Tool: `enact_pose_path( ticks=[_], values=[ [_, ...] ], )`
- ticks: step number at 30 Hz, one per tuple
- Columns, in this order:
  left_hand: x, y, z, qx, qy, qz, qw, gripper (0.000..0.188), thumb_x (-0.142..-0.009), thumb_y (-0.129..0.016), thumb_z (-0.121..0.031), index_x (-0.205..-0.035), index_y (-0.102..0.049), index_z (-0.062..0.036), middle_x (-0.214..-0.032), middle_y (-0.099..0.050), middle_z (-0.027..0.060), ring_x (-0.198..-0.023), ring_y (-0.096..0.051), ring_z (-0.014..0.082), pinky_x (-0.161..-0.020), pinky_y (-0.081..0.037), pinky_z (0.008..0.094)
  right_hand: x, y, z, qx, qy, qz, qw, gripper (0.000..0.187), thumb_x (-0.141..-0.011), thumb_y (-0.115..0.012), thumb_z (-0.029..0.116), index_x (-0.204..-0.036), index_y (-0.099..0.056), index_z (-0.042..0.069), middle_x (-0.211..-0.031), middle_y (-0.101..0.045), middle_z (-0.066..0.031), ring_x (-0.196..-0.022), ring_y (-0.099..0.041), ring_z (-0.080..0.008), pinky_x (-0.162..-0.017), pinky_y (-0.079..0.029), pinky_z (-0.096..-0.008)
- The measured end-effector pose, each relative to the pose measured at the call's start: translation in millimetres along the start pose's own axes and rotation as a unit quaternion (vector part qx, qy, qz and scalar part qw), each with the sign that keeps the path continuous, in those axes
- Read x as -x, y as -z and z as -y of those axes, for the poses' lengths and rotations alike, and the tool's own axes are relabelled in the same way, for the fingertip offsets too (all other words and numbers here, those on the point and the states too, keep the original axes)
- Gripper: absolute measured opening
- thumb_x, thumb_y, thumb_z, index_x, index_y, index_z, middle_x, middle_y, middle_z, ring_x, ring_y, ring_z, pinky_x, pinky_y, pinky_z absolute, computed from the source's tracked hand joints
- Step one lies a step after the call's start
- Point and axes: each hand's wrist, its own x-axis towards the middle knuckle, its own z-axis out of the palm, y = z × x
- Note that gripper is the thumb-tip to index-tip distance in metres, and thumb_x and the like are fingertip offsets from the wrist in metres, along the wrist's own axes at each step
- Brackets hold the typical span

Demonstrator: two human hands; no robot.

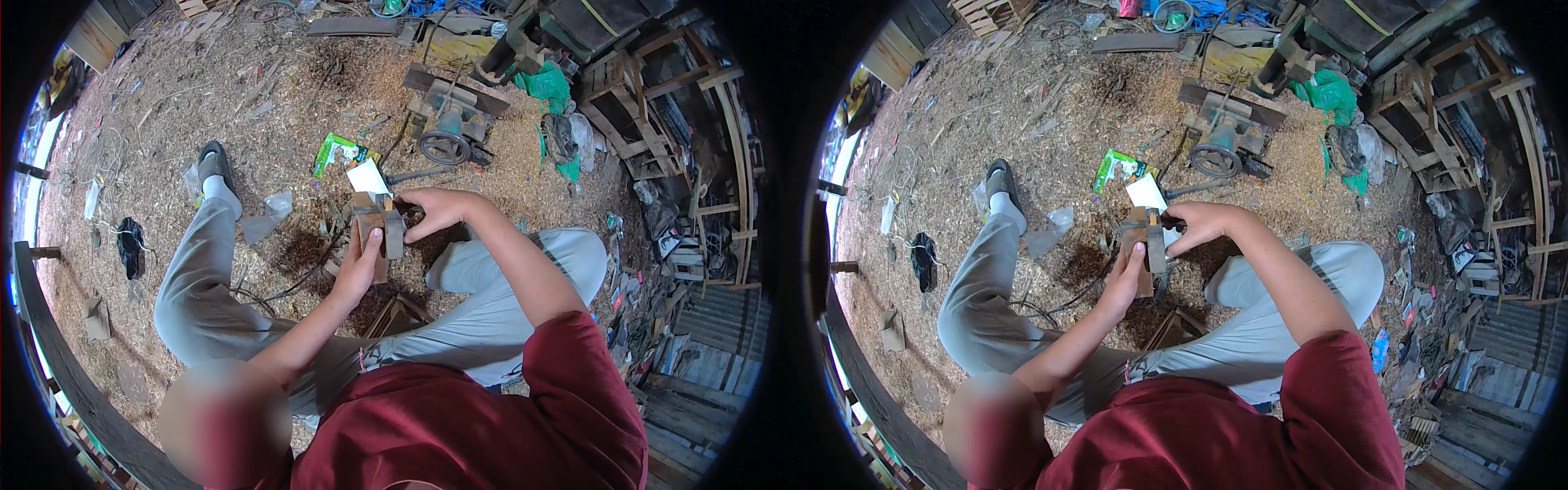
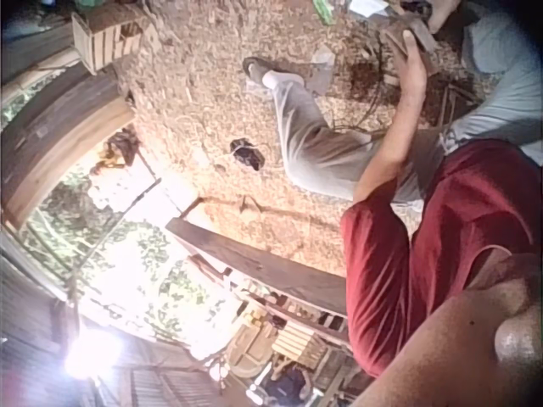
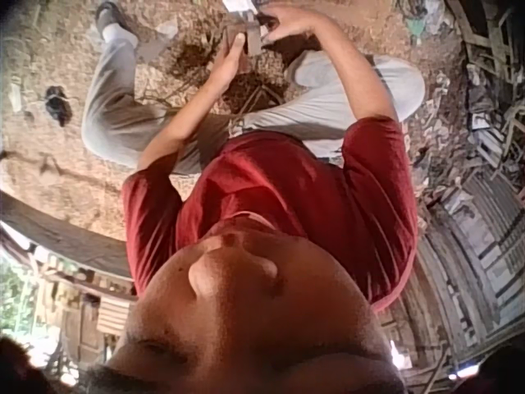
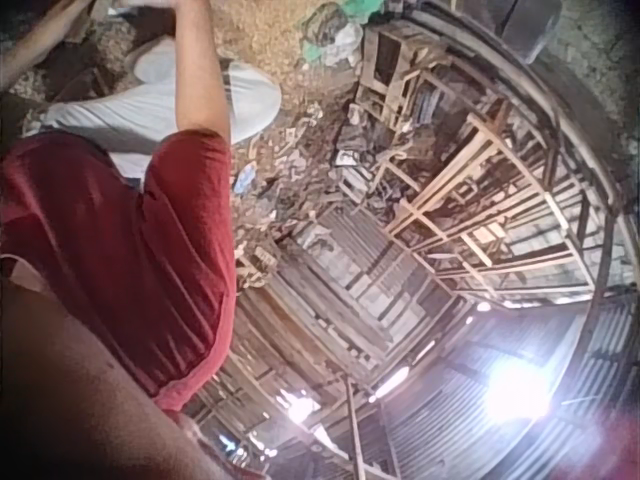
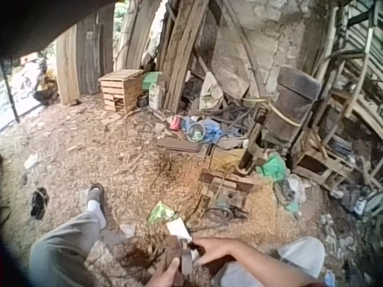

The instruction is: Fitting together a cross-joint between two wooden pieces and smoothing the edges.

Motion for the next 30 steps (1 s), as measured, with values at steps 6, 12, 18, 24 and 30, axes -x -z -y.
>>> enact_pose_path(
  ticks=[6, 12, 18, 24, 30],
  values=[
    [1, -4, -6, -0.02, 0.001, -0.002, 1.0, 0.081, -0.109, -0.05, -0.052, -0.164, -0.024, 0.0015, -0.149, -0.055, 0.0208, -0.135, -0.054, 0.0281, -0.115, -0.039, 0.0386, -1, -8, 4, 0.042, 0.006, -0.055, 0.998, 0.096, -0.073, -0.086, 0.062, -0.133, -0.059, -0.009, -0.131, -0.065, -0.0273, -0.123, -0.063, -0.0371, -0.104, -0.05, -0.0421],
    [-3, 4, 13, -0.088, -0.007, 0.0, 0.996, 0.079, -0.112, -0.024, -0.06, -0.163, -0.027, 0.0002, -0.157, -0.046, 0.0224, -0.145, -0.044, 0.0318, -0.121, -0.032, 0.0397, -4, -9, 9, 0.028, -0.036, -0.04, 0.998, 0.088, -0.082, -0.08, 0.064, -0.134, -0.061, -0.005, -0.127, -0.068, -0.025, -0.12, -0.065, -0.0351, -0.104, -0.05, -0.0427],
    [-6, 7, 28, -0.108, 0.018, -0.001, 0.994, 0.087, -0.11, -0.01, -0.063, -0.162, -0.027, 0.0037, -0.159, -0.043, 0.0246, -0.149, -0.039, 0.0347, -0.123, -0.028, 0.0396, -5, -11, 6, -0.016, -0.057, -0.04, 0.997, 0.078, -0.088, -0.076, 0.062, -0.126, -0.066, -0.005, -0.117, -0.072, -0.0227, -0.111, -0.068, -0.0318, -0.099, -0.052, -0.0418],
    [-4, 2, 20, -0.109, 0.022, -0.007, 0.994, 0.087, -0.11, -0.01, -0.063, -0.162, -0.027, 0.0042, -0.16, -0.042, 0.0244, -0.151, -0.037, 0.034, -0.124, -0.027, 0.0382, -3, -9, 4, -0.032, -0.052, -0.038, 0.997, 0.076, -0.089, -0.075, 0.063, -0.121, -0.067, -0.006, -0.109, -0.073, -0.0213, -0.103, -0.069, -0.0294, -0.093, -0.053, -0.0408],
    [1, 4, 13, -0.096, 0.045, 0.004, 0.994, 0.087, -0.109, -0.011, -0.064, -0.161, -0.029, 0.0037, -0.155, -0.047, 0.0236, -0.145, -0.044, 0.0321, -0.121, -0.032, 0.0384, -6, -10, 7, -0.016, -0.042, -0.05, 0.998, 0.081, -0.087, -0.074, 0.068, -0.112, -0.069, -0.009, -0.098, -0.072, -0.0203, -0.091, -0.067, -0.0267, -0.083, -0.053, -0.041]
  ],
)
